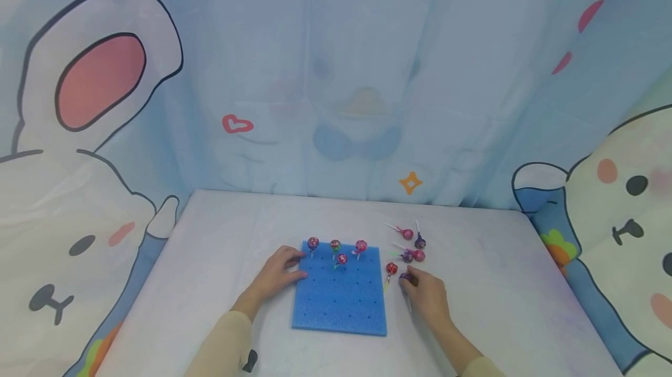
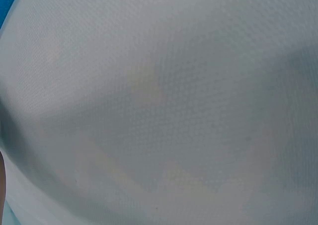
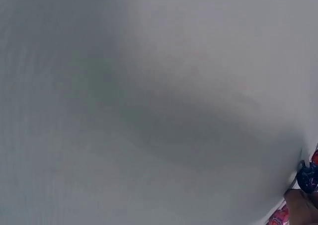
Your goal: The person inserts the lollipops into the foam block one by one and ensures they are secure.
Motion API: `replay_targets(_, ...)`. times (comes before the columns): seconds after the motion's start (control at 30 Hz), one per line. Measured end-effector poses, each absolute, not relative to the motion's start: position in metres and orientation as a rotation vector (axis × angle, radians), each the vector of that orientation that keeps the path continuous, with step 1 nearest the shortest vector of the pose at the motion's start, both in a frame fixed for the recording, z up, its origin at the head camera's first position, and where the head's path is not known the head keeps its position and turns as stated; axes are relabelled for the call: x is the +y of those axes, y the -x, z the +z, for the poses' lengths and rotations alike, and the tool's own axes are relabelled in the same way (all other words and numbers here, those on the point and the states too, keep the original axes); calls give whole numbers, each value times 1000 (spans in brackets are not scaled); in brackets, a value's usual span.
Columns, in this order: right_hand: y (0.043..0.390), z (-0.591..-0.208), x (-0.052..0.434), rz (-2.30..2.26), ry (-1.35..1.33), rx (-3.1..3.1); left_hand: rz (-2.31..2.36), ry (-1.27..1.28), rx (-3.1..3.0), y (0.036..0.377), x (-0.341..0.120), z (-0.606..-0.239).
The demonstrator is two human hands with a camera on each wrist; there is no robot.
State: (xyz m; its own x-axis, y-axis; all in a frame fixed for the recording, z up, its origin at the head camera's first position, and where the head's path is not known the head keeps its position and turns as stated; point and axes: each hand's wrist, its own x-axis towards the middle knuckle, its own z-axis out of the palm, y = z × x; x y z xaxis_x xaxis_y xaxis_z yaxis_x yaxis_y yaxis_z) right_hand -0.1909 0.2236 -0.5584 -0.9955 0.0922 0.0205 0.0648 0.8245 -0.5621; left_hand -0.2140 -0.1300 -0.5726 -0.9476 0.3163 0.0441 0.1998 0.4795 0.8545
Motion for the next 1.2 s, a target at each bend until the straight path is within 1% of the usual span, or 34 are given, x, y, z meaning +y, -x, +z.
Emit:
replay_targets(0.23,188,-552,223,783,44,-2994,1468,-477,2622,214,-129,-571)
replay_targets(0.5,190,-548,225,840,49,-2969,1452,-460,2623,215,-129,-571)
replay_targets(0.87,192,-535,218,1059,3,-2764,1464,-447,2614,214,-130,-572)
replay_targets(1.2,191,-521,200,1337,77,-2655,1465,-449,2609,213,-129,-569)
